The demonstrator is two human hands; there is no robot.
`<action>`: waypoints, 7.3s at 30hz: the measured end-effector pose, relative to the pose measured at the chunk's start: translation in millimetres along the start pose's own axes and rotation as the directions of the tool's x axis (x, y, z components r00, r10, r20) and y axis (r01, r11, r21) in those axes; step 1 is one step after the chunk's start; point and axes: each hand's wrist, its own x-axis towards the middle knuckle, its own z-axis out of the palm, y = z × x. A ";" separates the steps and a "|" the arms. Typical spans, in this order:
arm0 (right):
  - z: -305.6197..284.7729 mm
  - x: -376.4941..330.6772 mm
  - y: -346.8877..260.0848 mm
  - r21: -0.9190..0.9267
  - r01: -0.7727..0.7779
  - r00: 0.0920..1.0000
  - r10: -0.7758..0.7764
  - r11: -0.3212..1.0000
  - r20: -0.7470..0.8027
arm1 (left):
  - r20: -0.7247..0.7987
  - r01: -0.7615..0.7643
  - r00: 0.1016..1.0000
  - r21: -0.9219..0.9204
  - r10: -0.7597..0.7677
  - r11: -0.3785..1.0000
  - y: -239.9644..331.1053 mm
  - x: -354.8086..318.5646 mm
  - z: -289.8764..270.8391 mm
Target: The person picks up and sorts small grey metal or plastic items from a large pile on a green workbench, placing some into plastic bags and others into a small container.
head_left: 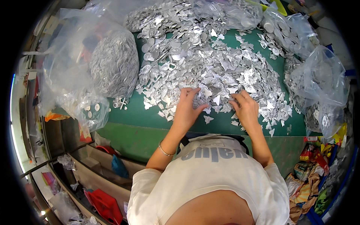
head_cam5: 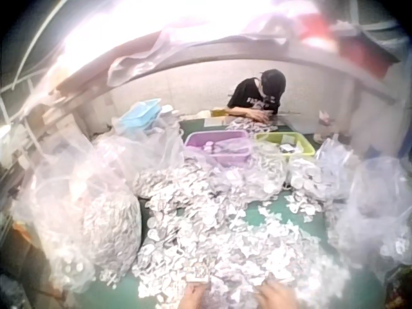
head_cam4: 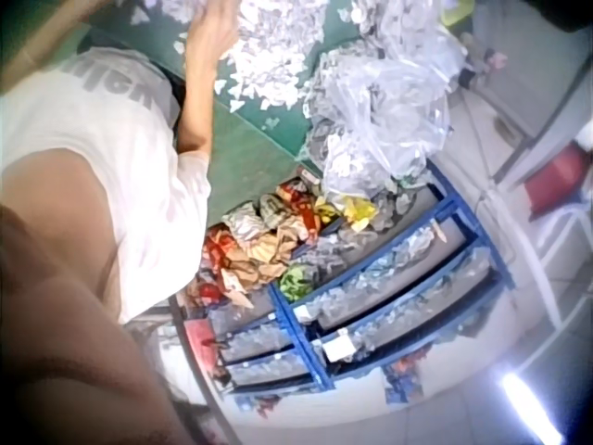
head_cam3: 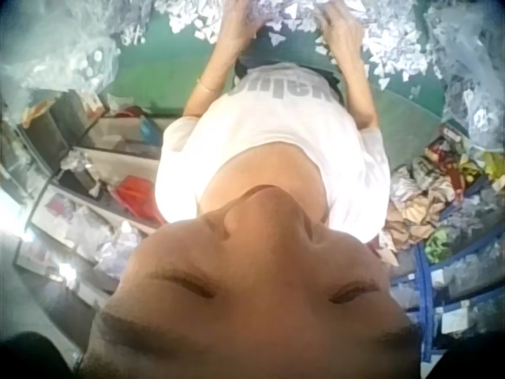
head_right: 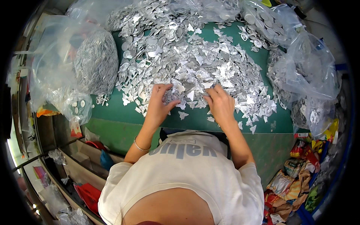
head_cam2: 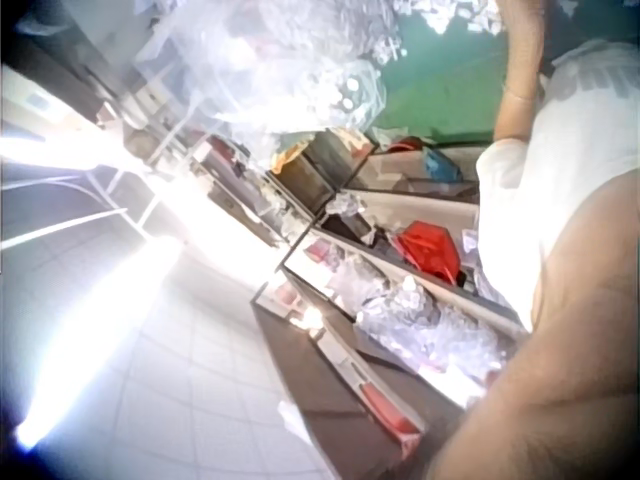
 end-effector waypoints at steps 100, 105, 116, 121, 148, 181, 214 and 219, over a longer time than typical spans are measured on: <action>-54.2 10.9 87.4 -0.201 -0.333 0.931 0.287 0.921 -0.225 | 0.694 0.710 0.697 -0.703 -0.182 0.041 49.3 -0.8 34.5; -82.9 -1.5 125.9 0.804 -0.327 0.786 0.616 0.496 -0.061 | 0.354 0.227 0.933 -0.450 -0.061 0.863 44.0 47.5 43.7; -81.3 26.5 134.1 0.095 -0.311 0.917 0.325 0.946 -0.231 | 0.605 -0.483 0.776 0.390 0.177 0.784 49.8 164.2 77.9; -82.1 38.2 127.8 -0.294 -0.342 0.939 0.312 0.893 -0.144 | 0.667 -0.581 0.713 0.391 0.216 0.714 47.6 173.2 70.0; -69.5 0.5 100.9 0.046 -0.194 0.970 0.199 0.980 -0.138 | 0.777 0.760 0.626 -0.627 -0.067 -0.171 45.3 124.8 56.6; -90.1 -8.4 101.4 0.924 -0.365 0.855 0.435 0.114 0.284 | 0.892 0.891 0.440 -0.448 -0.103 -0.069 100.9 34.7 96.7; -60.2 -46.8 24.2 0.391 0.122 0.975 -0.183 0.912 0.123 | 0.976 0.956 0.217 -0.206 0.032 -0.210 82.4 8.4 96.8; -73.3 -51.4 8.5 0.286 0.184 0.941 -0.252 0.941 0.224 | 0.974 0.923 0.226 -0.206 0.025 -0.325 84.9 6.2 98.6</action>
